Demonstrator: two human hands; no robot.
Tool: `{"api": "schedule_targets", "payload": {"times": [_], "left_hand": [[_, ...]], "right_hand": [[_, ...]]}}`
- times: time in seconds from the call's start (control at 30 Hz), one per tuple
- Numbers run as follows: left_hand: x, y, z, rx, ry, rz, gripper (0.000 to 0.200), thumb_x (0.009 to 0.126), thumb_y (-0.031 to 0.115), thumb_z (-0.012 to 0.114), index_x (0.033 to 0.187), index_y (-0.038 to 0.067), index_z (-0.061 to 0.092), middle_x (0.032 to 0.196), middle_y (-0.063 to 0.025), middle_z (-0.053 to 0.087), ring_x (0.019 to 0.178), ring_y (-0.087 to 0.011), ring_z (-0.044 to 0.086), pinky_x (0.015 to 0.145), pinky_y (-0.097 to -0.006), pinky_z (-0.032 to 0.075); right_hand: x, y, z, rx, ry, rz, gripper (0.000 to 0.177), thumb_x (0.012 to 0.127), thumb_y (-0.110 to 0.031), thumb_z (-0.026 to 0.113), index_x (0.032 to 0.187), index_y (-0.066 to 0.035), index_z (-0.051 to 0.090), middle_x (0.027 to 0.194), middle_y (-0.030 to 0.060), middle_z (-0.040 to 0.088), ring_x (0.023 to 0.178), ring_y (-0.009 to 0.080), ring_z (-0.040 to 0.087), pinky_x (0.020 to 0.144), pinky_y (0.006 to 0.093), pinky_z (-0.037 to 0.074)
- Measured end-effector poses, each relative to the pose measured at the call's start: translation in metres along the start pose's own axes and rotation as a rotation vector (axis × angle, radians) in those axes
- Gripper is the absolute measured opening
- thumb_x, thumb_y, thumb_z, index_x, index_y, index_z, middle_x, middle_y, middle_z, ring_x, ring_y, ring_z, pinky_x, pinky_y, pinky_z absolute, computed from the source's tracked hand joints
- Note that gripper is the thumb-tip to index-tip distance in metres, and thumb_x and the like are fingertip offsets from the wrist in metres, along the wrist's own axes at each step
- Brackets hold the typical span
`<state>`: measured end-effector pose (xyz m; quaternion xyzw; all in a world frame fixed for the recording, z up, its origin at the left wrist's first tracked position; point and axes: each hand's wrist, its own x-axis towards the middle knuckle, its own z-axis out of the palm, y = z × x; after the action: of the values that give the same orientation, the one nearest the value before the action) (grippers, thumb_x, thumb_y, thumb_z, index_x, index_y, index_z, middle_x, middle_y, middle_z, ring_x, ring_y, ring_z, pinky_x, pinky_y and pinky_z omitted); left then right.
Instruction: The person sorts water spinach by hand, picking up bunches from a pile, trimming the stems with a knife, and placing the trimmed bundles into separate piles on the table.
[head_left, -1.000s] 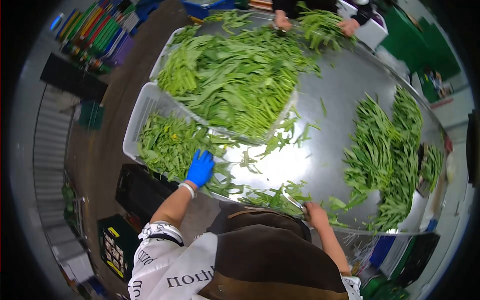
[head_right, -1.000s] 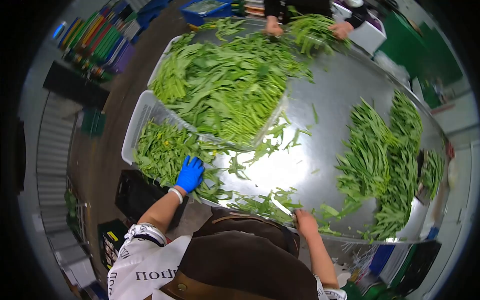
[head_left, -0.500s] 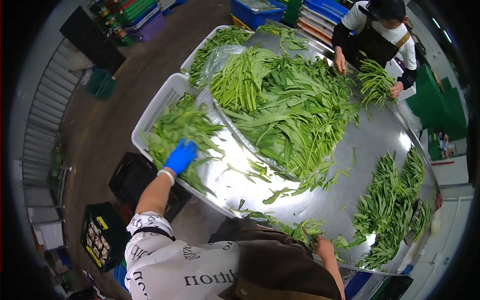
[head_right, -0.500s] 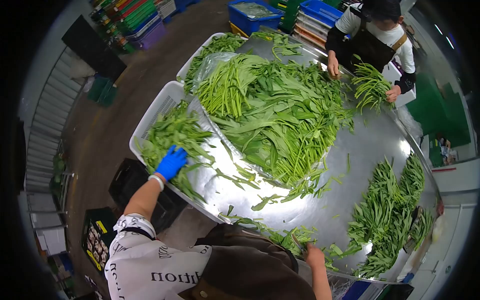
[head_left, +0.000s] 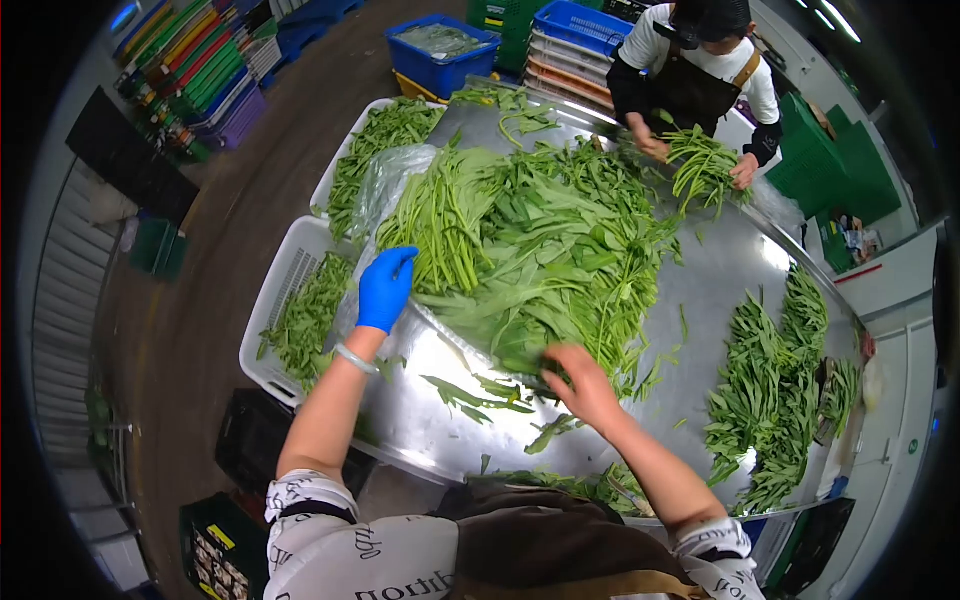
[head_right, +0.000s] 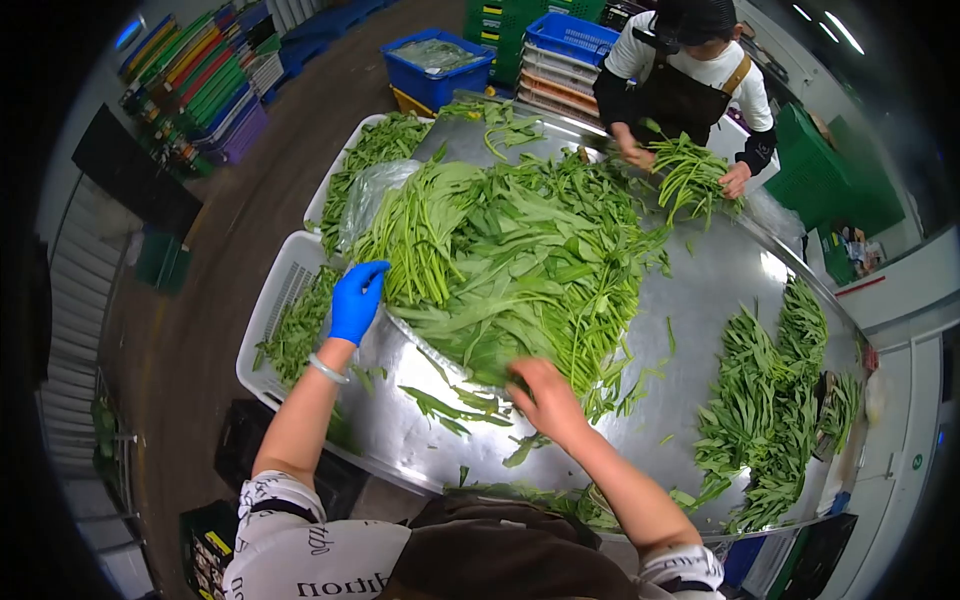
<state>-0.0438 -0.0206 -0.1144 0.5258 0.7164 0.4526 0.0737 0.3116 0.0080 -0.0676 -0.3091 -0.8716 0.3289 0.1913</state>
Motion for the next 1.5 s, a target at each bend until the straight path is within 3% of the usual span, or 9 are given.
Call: {"api": "schedule_targets", "payload": {"times": [0.13,0.27,0.43,0.77,0.9,1.03,1.13,1.3,1.5], "left_hand": [[0.037,-0.014,0.018,0.349,0.198,0.087,0.052,0.078,0.013,0.066,0.127,0.000,0.050,0.124,-0.0220,0.055,0.115,-0.0359,0.052,0.097,-0.0428,0.041],[0.048,-0.042,0.028,0.260,-0.085,-0.196,0.075,0.072,0.024,0.074,0.134,-0.002,0.042,0.130,-0.0254,0.049,0.119,-0.0393,0.047,0.100,-0.0444,0.039],[0.079,-0.061,0.013,-0.034,-0.278,-0.514,0.062,0.070,0.028,0.074,0.120,-0.003,0.055,0.115,-0.0232,0.057,0.106,-0.0353,0.056,0.090,-0.0388,0.045],[0.100,-0.045,0.001,0.260,-0.130,-0.145,0.048,0.076,0.022,0.068,0.115,-0.003,0.055,0.108,-0.0225,0.061,0.098,-0.0353,0.060,0.086,-0.0398,0.047],[0.130,-0.003,-0.032,-0.236,-0.305,-0.389,0.040,0.083,0.019,0.062,0.117,-0.002,0.056,0.109,-0.0112,0.063,0.095,-0.0235,0.060,0.085,-0.0342,0.048],[0.131,0.032,-0.038,-0.548,-0.489,-0.864,0.050,0.085,0.026,0.065,0.128,0.004,0.052,0.118,-0.0109,0.059,0.104,-0.0197,0.057,0.088,-0.0340,0.046],[0.105,0.000,-0.003,-0.267,-0.450,-0.524,0.055,0.078,0.020,0.071,0.125,-0.001,0.052,0.112,-0.0139,0.061,0.098,-0.0186,0.060,0.083,-0.0365,0.050],[0.145,0.015,-0.030,-0.606,-0.485,-0.816,0.036,0.074,0.009,0.067,0.108,-0.001,0.059,0.090,-0.0108,0.065,0.071,-0.0204,0.064,0.066,-0.0320,0.055],[0.164,-0.008,-0.041,-0.683,-0.554,-0.912,0.025,0.075,0.010,0.067,0.098,0.000,0.064,0.082,-0.0086,0.067,0.068,-0.0190,0.065,0.068,-0.0316,0.055]], "right_hand": [[0.105,0.011,0.024,0.181,0.150,0.134,0.043,0.086,-0.021,0.063,0.120,0.002,0.050,0.115,0.0206,0.058,0.107,0.0356,0.055,0.093,0.0394,0.044],[0.171,0.029,0.082,0.554,0.106,0.415,0.055,0.085,-0.029,0.064,0.126,0.003,0.048,0.114,0.0220,0.060,0.103,0.0328,0.059,0.091,0.0378,0.045],[0.201,0.004,0.127,0.760,0.029,0.514,0.049,0.083,-0.025,0.065,0.120,0.004,0.052,0.111,0.0207,0.063,0.101,0.0290,0.060,0.089,0.0357,0.045],[0.248,-0.032,0.132,0.901,0.037,0.414,0.040,0.084,-0.023,0.064,0.113,0.003,0.055,0.103,0.0203,0.064,0.094,0.0317,0.062,0.085,0.0378,0.046],[0.258,-0.054,0.126,0.842,0.171,0.228,0.046,0.085,-0.021,0.060,0.119,0.006,0.046,0.108,0.0261,0.060,0.101,0.0398,0.058,0.089,0.0430,0.044],[0.256,-0.057,0.124,0.577,-0.010,0.392,0.055,0.083,-0.025,0.060,0.123,0.008,0.041,0.117,0.0293,0.055,0.108,0.0414,0.055,0.093,0.0444,0.043],[0.245,-0.067,0.115,0.522,-0.213,0.305,0.066,0.084,-0.027,0.062,0.133,0.009,0.035,0.137,0.0321,0.038,0.128,0.0389,0.041,0.103,0.0406,0.036],[0.199,-0.062,0.104,0.607,0.129,-0.010,0.045,0.084,-0.012,0.060,0.124,0.001,0.046,0.115,0.0147,0.051,0.096,0.0204,0.056,0.085,0.0314,0.047],[0.185,-0.011,0.129,1.004,0.129,0.494,0.042,0.087,-0.009,0.053,0.127,0.000,0.044,0.119,0.0119,0.053,0.096,0.0167,0.057,0.080,0.0303,0.048]]}}
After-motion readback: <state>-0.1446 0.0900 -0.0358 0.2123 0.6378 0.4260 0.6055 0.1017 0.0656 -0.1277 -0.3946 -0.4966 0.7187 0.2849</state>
